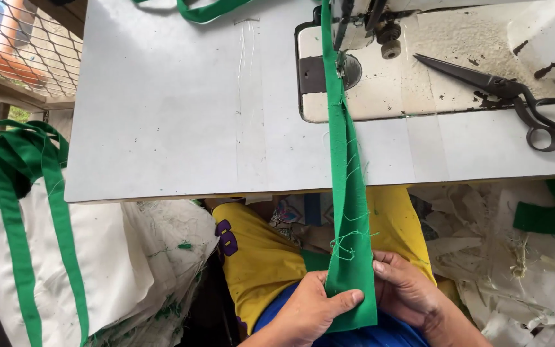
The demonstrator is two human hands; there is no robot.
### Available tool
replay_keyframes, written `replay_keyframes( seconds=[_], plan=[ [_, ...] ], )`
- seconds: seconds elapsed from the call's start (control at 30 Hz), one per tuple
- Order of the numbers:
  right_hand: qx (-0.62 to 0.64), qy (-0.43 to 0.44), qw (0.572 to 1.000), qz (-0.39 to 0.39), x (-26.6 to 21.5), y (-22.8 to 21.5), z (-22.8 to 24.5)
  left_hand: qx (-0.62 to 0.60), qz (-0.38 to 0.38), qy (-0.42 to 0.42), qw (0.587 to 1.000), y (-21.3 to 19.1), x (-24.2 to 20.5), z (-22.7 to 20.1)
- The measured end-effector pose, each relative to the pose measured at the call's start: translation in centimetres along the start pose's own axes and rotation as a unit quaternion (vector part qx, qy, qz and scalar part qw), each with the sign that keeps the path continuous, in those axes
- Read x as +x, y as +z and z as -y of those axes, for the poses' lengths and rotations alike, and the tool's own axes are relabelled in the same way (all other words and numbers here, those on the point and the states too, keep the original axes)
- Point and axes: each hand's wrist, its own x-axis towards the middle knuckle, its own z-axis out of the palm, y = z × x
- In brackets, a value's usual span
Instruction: Folding the edges of green fabric straps and feeding them through an industrial sewing machine to finish them.
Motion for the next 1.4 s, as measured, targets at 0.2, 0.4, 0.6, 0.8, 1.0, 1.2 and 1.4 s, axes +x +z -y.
replay_keyframes(
  seconds=[0.2,0.4,0.6,0.8,1.0,1.2,1.4],
  plan=[
    [-0.026,-0.017,1.000,-0.005,-0.2,1.1,0.1,0.035,-0.035,-0.015,0.999,0.8,-0.8,-1.6],
    [-0.332,-0.180,0.908,-0.180,-0.8,3.2,1.7,0.159,-0.052,0.047,0.985,-0.2,-0.4,-0.4],
    [-0.706,-0.342,0.594,-0.180,-0.8,7.6,6.0,0.221,-0.106,0.013,0.969,-0.2,-1.2,-0.7],
    [-0.844,-0.430,0.322,-0.009,-1.2,7.2,1.2,0.176,-0.046,0.121,0.976,-1.3,0.0,1.8],
    [-0.824,-0.390,0.410,0.020,-0.2,7.7,3.6,0.187,-0.018,0.094,0.978,-0.9,-1.0,0.9],
    [-0.753,-0.465,0.447,-0.135,4.7,9.6,12.9,0.233,-0.041,-0.004,0.972,-1.3,-1.9,-0.7],
    [-0.800,-0.459,0.343,-0.177,5.5,11.8,14.2,0.172,-0.028,-0.074,0.982,-0.7,-3.0,-3.3]
  ],
)
